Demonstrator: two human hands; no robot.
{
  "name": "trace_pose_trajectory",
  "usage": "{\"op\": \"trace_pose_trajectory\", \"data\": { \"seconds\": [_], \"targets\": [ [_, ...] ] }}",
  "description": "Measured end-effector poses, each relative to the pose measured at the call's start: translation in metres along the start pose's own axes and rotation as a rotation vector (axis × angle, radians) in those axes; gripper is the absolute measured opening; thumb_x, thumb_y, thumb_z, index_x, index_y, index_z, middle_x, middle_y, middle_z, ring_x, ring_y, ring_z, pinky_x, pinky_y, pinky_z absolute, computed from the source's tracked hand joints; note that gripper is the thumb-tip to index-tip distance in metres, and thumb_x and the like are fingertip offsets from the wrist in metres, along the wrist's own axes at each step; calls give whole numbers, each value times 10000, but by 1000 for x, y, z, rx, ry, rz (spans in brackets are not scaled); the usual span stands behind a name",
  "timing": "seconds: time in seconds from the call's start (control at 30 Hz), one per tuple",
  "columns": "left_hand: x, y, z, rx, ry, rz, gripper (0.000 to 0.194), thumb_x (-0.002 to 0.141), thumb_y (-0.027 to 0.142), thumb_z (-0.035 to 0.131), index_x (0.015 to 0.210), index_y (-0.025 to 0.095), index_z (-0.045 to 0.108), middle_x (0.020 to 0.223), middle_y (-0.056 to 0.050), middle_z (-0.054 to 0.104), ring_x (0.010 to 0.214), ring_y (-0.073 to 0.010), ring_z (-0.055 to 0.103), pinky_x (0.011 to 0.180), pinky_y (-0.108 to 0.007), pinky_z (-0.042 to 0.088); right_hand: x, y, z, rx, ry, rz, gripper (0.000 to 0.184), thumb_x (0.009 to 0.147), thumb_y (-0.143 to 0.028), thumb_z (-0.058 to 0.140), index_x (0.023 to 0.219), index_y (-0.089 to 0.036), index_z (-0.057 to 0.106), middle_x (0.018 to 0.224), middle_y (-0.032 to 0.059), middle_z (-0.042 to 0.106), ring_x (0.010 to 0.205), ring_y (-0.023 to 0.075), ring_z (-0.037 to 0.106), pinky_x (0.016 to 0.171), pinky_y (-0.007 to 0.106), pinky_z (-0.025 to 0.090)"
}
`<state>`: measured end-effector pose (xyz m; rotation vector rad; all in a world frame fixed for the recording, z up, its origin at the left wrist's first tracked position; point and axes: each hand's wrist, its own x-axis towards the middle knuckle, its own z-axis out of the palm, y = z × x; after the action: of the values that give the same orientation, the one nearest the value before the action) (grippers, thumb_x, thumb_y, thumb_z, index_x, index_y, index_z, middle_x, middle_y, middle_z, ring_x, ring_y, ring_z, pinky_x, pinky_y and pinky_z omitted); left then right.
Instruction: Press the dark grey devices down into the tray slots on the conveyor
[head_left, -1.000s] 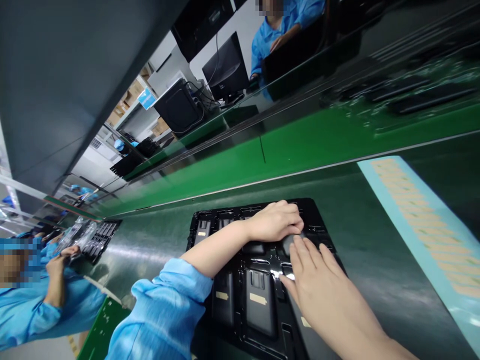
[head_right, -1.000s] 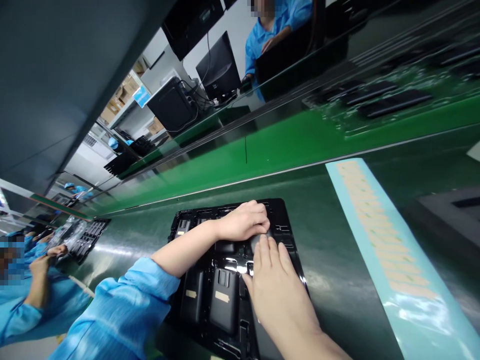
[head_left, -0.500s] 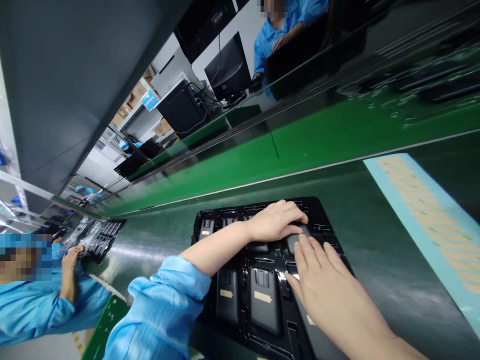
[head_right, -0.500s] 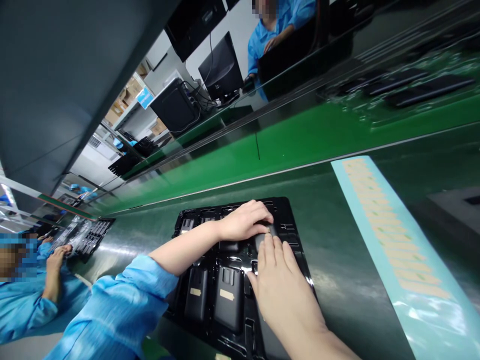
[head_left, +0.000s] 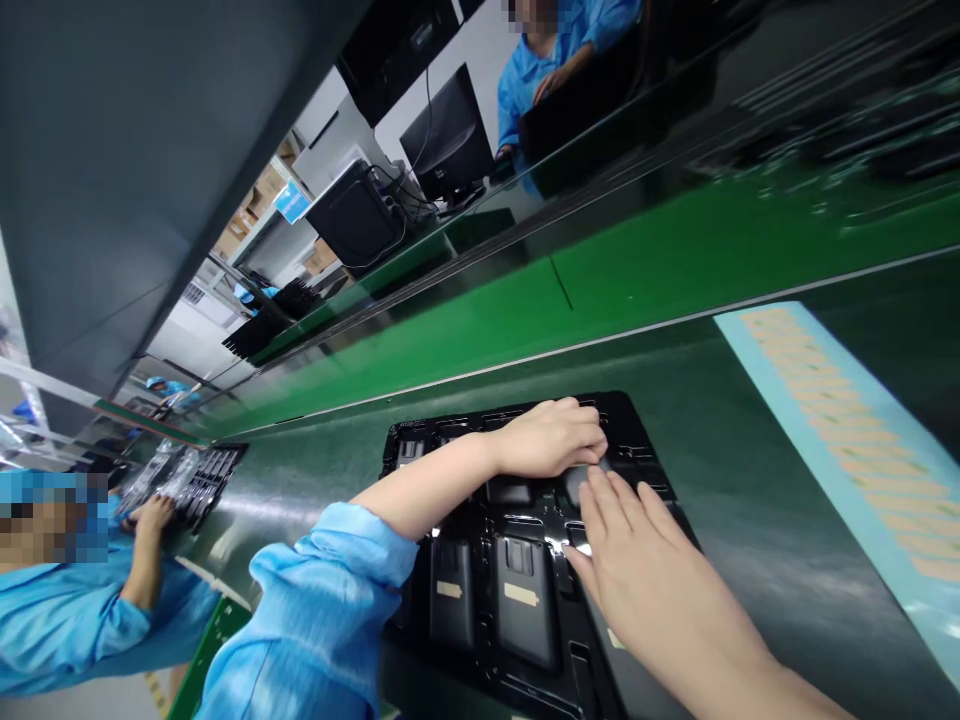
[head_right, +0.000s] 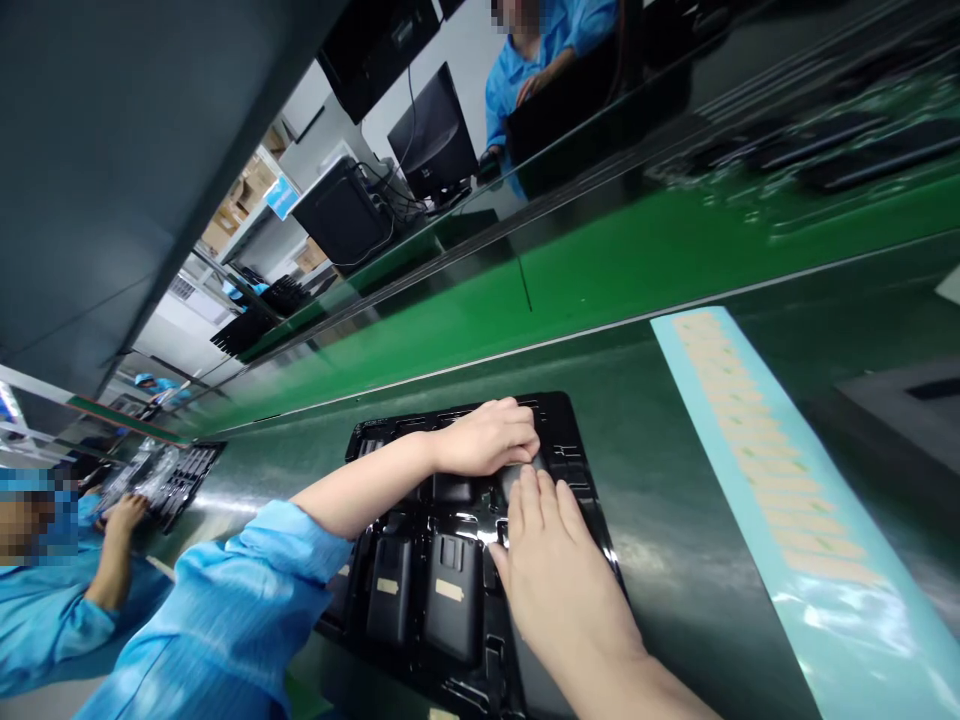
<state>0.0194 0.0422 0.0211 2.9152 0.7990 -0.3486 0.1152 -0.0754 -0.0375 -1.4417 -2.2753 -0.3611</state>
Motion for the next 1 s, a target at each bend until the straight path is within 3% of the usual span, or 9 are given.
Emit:
{"op": "trace_pose_trajectory", "data": {
  "seconds": [0.43,0.67,1.0],
  "targets": [
    [-12,-5,11,79,66,-25,288,851,316,348,821,146,578,845,-56,533,817,-150,432,756,-261,364,0,0,1,-54,-25,-14,515,703,-350,461,993,57,584,1086,249,507,1027,319,452,913,417,320],
    [-34,-10,21,173,140,68,332,873,246,279,1072,193,540,1067,-58,561,938,-142,452,804,-277,370,-3,0,4,-65,-27,-20,535,678,-383,522,1002,37,592,1099,235,505,1042,324,440,937,414,287],
    [-38,-3,15,300,16,94,402,852,202,279,1231,184,413,1148,-94,507,955,-170,449,739,-282,397,2,-2,4,-19,64,-18,553,611,-340,529,946,95,594,1035,274,523,988,346,474,903,417,331]
  ]
}}
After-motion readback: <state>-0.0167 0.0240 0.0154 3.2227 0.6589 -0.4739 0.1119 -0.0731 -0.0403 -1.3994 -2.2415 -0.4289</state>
